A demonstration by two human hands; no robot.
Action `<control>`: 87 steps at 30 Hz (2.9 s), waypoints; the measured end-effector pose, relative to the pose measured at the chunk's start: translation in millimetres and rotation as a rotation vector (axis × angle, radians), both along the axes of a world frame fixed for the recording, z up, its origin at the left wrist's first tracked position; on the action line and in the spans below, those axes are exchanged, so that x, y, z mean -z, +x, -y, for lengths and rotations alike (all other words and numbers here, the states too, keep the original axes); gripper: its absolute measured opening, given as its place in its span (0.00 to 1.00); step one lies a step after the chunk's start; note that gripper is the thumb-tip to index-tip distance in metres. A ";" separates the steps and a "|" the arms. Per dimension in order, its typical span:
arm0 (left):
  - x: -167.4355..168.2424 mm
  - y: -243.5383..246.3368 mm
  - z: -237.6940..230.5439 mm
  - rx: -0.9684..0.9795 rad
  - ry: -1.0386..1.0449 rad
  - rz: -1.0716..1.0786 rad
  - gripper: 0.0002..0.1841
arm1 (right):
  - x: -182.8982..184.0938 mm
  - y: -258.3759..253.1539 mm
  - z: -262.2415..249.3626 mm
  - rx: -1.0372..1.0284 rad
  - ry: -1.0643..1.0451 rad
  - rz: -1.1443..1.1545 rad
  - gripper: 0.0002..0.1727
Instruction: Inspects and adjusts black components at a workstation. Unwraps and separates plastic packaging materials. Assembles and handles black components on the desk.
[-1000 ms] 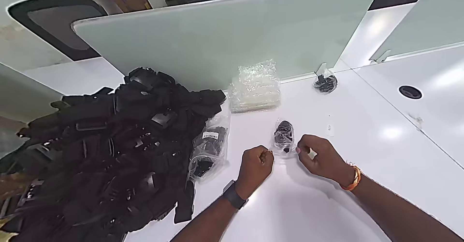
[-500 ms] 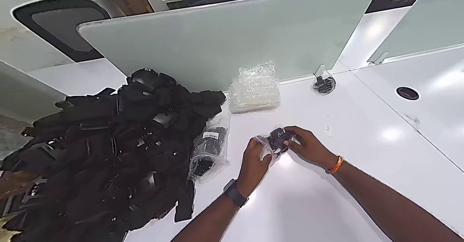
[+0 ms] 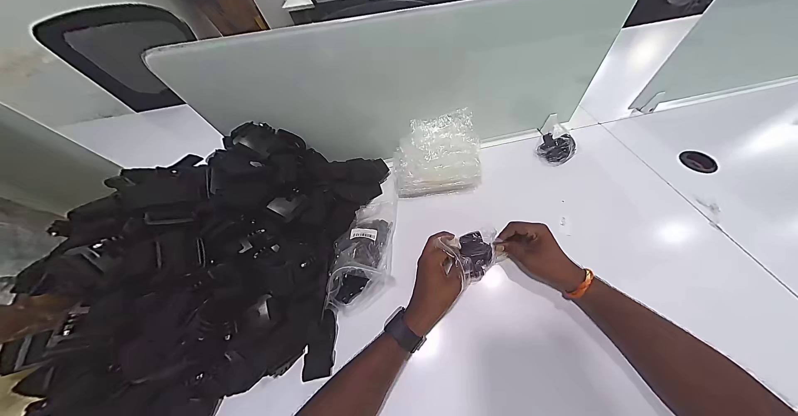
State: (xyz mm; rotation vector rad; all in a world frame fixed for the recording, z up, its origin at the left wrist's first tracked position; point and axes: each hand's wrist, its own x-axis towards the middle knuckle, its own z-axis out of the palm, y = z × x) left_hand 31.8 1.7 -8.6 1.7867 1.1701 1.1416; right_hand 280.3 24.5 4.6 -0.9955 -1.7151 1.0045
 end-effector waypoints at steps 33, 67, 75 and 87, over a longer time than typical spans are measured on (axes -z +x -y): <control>-29.0 42.5 21.1 0.492 0.236 -0.919 0.26 | -16.7 29.1 -20.5 0.015 0.305 1.055 0.42; -6.9 -20.0 35.8 0.290 0.390 -0.499 0.21 | -139.6 -72.1 -120.4 0.428 0.718 0.941 0.13; 0.3 -24.9 27.7 0.295 0.395 -0.407 0.21 | -107.1 -107.2 -176.1 0.333 0.551 1.088 0.09; 0.5 -23.4 25.5 0.329 0.362 -0.425 0.22 | -89.2 -106.2 -199.8 0.203 0.321 1.214 0.48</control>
